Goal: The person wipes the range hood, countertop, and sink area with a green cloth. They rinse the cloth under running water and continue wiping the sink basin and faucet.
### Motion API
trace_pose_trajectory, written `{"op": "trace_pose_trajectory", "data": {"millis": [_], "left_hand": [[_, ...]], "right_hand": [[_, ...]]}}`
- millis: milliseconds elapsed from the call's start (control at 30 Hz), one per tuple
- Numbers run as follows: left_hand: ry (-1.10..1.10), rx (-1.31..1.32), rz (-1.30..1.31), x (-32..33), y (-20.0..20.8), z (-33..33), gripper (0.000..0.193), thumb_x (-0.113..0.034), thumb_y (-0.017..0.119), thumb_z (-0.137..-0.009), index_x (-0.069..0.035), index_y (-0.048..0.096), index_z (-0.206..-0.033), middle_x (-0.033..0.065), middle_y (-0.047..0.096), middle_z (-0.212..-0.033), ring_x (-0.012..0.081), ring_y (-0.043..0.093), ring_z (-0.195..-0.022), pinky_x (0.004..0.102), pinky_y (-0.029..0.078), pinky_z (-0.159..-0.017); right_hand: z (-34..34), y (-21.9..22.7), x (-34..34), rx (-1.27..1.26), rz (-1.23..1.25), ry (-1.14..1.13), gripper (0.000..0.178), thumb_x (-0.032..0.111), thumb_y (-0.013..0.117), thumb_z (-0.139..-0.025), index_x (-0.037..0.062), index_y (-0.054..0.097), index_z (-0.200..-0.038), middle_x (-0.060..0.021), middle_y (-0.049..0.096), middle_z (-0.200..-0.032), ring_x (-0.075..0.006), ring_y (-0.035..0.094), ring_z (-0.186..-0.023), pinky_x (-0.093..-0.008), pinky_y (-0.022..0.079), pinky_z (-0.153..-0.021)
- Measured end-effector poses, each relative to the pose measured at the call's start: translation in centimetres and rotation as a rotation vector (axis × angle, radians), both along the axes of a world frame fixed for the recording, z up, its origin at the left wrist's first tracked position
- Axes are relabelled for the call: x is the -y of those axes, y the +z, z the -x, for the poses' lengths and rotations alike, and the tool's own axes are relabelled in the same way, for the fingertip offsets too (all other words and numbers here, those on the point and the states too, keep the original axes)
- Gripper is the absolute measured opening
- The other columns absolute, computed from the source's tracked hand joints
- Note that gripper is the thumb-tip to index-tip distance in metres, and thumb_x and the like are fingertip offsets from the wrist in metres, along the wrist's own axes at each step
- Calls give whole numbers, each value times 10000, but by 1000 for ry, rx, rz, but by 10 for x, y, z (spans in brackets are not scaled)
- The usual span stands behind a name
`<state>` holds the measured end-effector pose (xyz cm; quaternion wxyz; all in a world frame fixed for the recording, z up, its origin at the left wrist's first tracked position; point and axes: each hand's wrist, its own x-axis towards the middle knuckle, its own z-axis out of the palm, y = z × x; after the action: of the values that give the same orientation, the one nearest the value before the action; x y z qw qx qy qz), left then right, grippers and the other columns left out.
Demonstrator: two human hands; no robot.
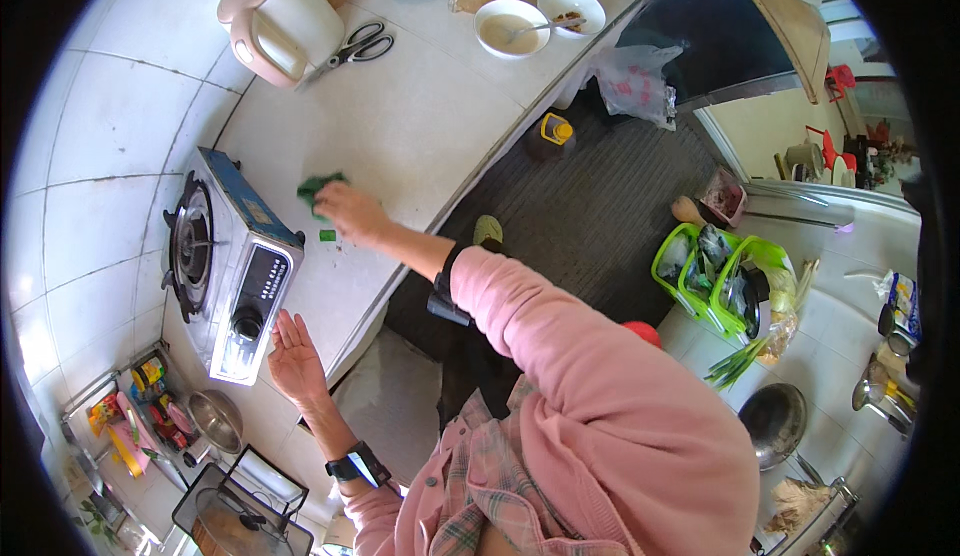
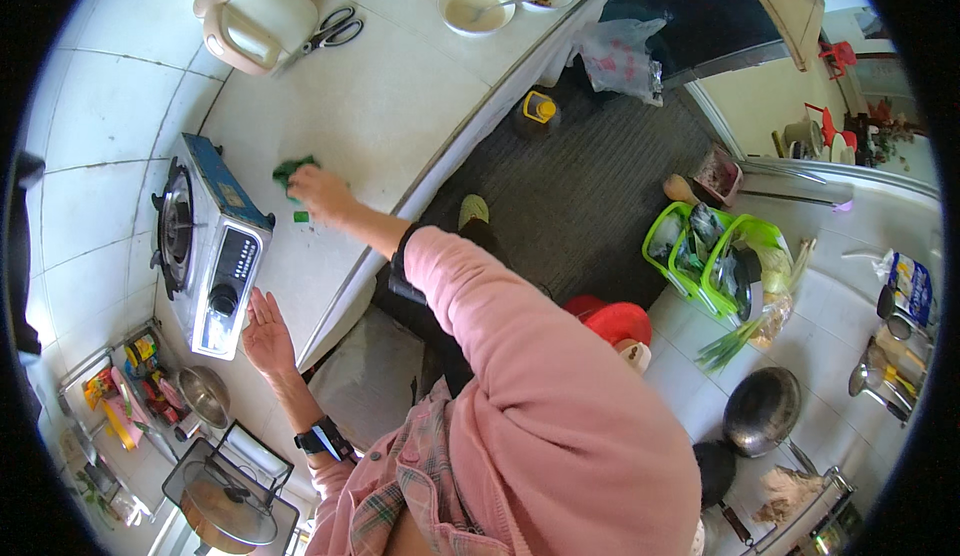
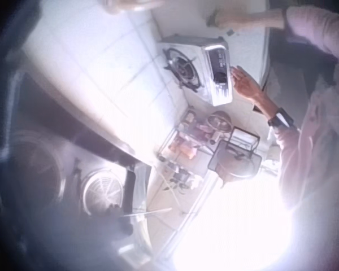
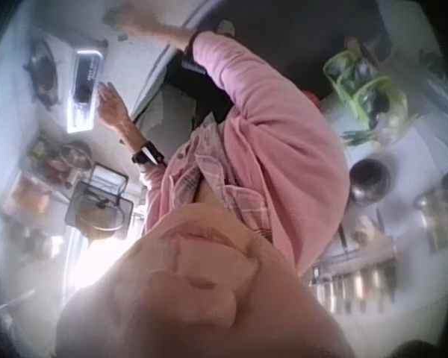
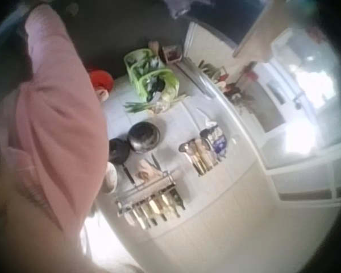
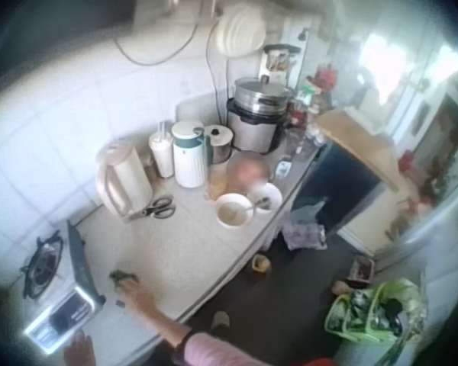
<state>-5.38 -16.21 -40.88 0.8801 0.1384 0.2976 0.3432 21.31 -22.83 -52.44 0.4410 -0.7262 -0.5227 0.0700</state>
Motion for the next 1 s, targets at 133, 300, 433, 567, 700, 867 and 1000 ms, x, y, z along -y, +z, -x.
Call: {"op": "trace_pose_trajectory", "data": {"millis": [133,300,433,567,700,867,1000], "left_hand": [[-80,52,-72,-2,1,1,295,-25,471,-810,80,536,-1078,223,520,-1289,291,400,-1316,449,241,-1154],[-66,19,-36,-4,-4,1,259,-27,470,-817,87,562,-1031,219,542,-1268,286,395,-1322,449,229,-1159],[-99,46,-27,-3,-7,-2,255,-30,475,-814,91,571,-1018,223,531,-1279,292,391,-1323,451,225,-1159],[-67,19,-22,0,-8,-4,280,-40,492,-802,101,574,-1029,227,521,-1289,301,386,-1324,453,218,-1160],[-62,39,-32,-1,-4,-6,325,-43,507,-787,105,576,-1069,228,518,-1292,302,391,-1319,456,200,-1166],[-53,76,-38,-2,11,-7,346,-34,488,-805,91,552,-1122,238,495,-1314,300,413,-1307,444,195,-1169],[-30,92,-39,-2,21,-12,396,-32,489,-806,83,491,-1185,234,480,-1330,294,381,-1329,447,184,-1171]], "right_hand": [[-7,10,7,-247,-154,-189,398,-88,591,-702,102,626,-1050,-86,585,-1180,-274,536,-1126,-352,478,-922],[-98,15,89,-447,-412,-575,422,-62,543,-728,90,596,-1118,-117,606,-1113,-282,581,-1040,-352,450,-911],[-162,10,165,-392,-319,-1017,374,8,583,-739,56,597,-1110,-153,594,-1101,-323,546,-1068,-383,409,-958],[-218,3,207,-63,-64,-1143,400,49,619,-750,25,556,-1144,-187,578,-1114,-364,493,-1099,-455,350,-974],[-234,-6,213,227,108,-1089,392,59,626,-754,29,564,-1140,-171,541,-1184,-370,448,-1128,-473,338,-993],[-178,-10,172,338,200,-937,413,18,586,-773,32,554,-1185,-160,512,-1252,-343,439,-1152,-463,354,-991],[-96,-9,90,313,181,-729,418,8,588,-743,29,578,-1160,-154,511,-1264,-337,456,-1160,-456,363,-987]]}}
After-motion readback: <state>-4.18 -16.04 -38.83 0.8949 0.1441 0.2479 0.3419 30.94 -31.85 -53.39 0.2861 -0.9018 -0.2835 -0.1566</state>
